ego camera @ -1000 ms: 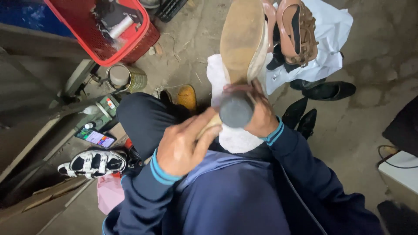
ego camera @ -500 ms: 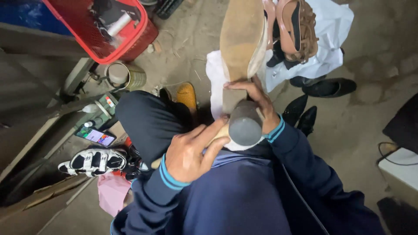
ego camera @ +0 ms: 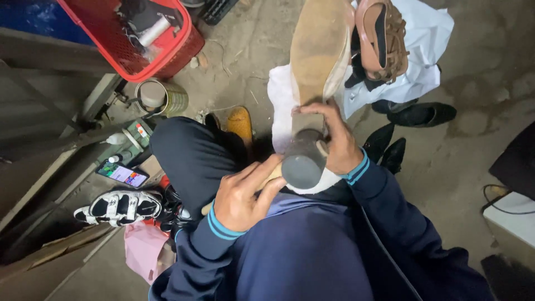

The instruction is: A person is repairing a shoe by tapping the sole with a tool and then brushing the shoe surface.

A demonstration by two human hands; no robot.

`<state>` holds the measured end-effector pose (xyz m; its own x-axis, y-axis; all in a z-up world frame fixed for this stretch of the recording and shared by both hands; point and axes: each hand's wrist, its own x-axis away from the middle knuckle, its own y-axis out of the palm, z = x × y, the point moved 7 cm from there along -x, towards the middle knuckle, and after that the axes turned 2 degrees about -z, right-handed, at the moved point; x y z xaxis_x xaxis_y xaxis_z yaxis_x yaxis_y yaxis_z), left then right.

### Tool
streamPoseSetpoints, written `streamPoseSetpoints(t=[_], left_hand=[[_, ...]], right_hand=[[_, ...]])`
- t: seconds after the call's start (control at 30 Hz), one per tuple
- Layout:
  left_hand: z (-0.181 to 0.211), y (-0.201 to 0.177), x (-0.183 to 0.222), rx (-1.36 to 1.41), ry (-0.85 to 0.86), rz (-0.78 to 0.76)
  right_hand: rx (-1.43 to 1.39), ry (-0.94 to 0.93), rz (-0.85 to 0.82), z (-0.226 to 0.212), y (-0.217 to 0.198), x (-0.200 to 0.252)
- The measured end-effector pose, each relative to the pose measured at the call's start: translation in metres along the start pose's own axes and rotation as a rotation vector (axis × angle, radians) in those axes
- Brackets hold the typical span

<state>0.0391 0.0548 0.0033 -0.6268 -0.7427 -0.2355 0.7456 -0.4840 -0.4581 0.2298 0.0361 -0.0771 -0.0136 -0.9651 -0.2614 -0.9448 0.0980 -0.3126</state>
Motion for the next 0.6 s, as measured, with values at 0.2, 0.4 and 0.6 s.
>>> streamPoseSetpoints(t=[0.2,0.4,0.6], left_hand=[[-0.016,0.0,0.02,0.097,-0.018,0.031],[-0.028,0.003,0.034,0.25,-0.045,0.114],[-0.051,0.003,0.044,0.265,-0.123,0.113]], right_hand=[[-0.075,0.008,-0.022,-0.001,-0.002,0.001],[-0.009,0.083,0.038,0.0,-0.001,0.003],[-0.019,0.1,-0.012,-0.004,-0.008,-0.003]])
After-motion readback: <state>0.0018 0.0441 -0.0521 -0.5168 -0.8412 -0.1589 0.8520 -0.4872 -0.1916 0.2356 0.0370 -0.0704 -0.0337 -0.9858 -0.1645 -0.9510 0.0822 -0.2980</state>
